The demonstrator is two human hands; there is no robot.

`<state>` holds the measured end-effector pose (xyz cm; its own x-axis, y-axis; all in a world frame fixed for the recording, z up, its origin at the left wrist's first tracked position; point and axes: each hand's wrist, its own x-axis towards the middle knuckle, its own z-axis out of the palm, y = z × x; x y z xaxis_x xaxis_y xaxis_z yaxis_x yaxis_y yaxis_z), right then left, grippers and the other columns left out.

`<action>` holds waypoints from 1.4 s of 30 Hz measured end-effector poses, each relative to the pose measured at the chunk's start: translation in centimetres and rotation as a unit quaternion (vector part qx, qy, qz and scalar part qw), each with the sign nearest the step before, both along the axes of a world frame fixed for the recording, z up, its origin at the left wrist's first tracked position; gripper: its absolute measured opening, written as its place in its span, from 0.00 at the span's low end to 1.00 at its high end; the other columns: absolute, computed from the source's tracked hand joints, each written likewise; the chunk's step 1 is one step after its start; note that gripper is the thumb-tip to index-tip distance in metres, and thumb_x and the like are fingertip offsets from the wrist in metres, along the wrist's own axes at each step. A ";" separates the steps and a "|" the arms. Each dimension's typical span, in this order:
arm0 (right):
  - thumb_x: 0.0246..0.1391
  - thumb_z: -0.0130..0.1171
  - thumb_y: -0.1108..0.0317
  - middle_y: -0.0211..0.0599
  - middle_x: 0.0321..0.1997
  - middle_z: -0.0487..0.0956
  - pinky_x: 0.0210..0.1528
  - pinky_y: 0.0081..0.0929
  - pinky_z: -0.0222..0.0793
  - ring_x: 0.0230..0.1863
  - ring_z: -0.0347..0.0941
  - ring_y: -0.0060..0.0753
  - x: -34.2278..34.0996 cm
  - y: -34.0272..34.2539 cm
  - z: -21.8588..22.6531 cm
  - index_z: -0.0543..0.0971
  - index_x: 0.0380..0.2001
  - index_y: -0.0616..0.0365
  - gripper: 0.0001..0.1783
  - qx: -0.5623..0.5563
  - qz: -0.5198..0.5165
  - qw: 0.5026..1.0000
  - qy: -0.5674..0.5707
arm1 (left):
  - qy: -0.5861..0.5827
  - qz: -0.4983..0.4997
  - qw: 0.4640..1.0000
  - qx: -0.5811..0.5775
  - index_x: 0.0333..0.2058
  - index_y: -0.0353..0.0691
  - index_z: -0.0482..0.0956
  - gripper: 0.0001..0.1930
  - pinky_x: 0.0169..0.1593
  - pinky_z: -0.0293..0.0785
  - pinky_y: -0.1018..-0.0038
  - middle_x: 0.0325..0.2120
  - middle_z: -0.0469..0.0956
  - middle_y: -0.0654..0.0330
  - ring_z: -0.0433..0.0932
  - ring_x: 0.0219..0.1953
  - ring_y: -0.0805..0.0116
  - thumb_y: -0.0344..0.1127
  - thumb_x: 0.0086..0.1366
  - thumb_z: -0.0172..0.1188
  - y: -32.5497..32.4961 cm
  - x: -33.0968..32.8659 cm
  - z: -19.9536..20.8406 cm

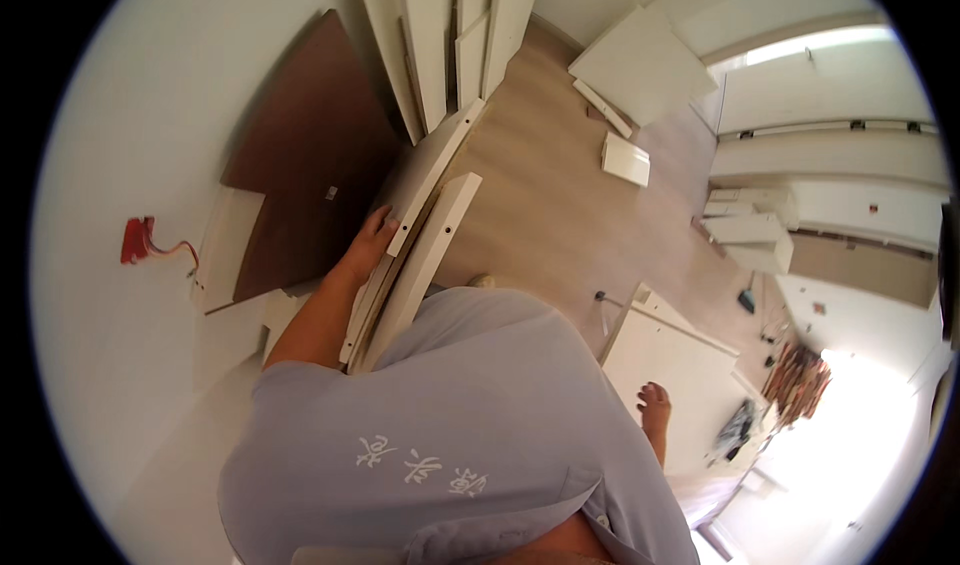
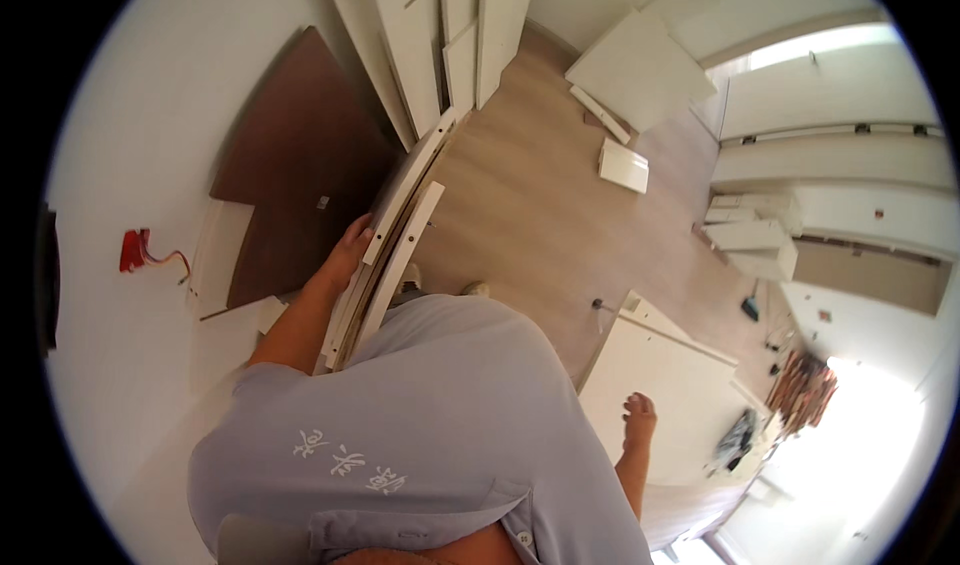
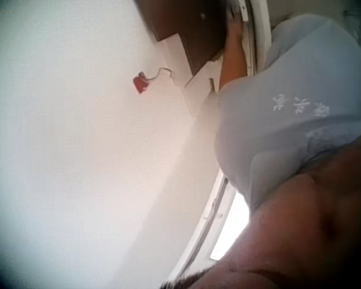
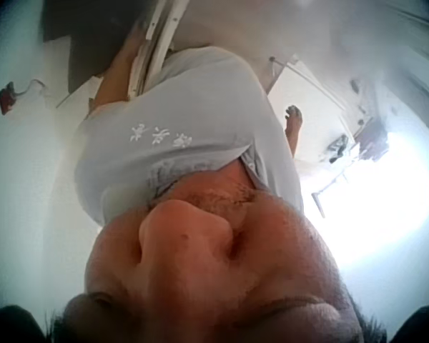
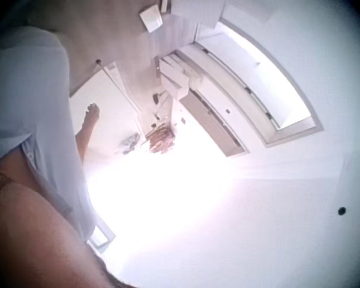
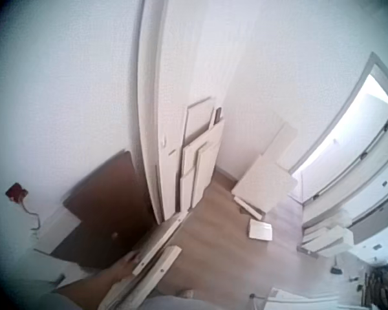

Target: The person uses a power drill to drive screws into white furniture panels on a table, then picks up and stacks the panels onto a pile on the floor.

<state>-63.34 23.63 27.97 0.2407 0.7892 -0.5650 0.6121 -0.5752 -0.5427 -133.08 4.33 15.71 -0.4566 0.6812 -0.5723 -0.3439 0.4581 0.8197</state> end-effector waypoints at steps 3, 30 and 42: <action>0.69 0.62 0.63 0.33 0.44 0.86 0.40 0.27 0.77 0.42 0.83 0.26 -4.2 1.6 0.8 0.82 0.56 0.58 0.17 -0.036 0.138 0.989 -0.044 | 0.140 -0.105 0.984 0.020 0.76 0.39 0.59 0.43 0.75 0.57 0.64 0.75 0.62 0.44 0.61 0.76 0.51 0.55 0.71 0.63 0.7 0.5 3.0; 0.68 0.60 0.61 0.49 0.48 0.87 0.54 0.38 0.78 0.50 0.85 0.47 -5.3 1.0 -7.0 0.86 0.49 0.59 0.15 0.030 0.426 0.904 -0.030 | 0.301 -0.026 0.940 -0.159 0.60 0.37 0.80 0.27 0.55 0.80 0.62 0.50 0.87 0.47 0.86 0.51 0.55 0.35 0.63 0.72 -13.5 -11.2 -1.6; 0.69 0.60 0.65 0.46 0.48 0.87 0.54 0.35 0.78 0.49 0.84 0.40 -10.0 3.4 -2.1 0.82 0.55 0.63 0.17 -0.048 0.375 0.925 -0.031 | 0.201 -0.120 0.950 -0.206 0.61 0.34 0.78 0.33 0.62 0.75 0.59 0.53 0.84 0.43 0.82 0.56 0.49 0.50 0.66 0.71 -15.5 -14.1 -3.9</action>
<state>-73.29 27.01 25.85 -0.3198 0.6939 -0.6451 0.8867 -0.0206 -0.4618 -147.19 -11.19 11.80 -0.5541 0.5490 -0.6258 0.1143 0.7948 0.5961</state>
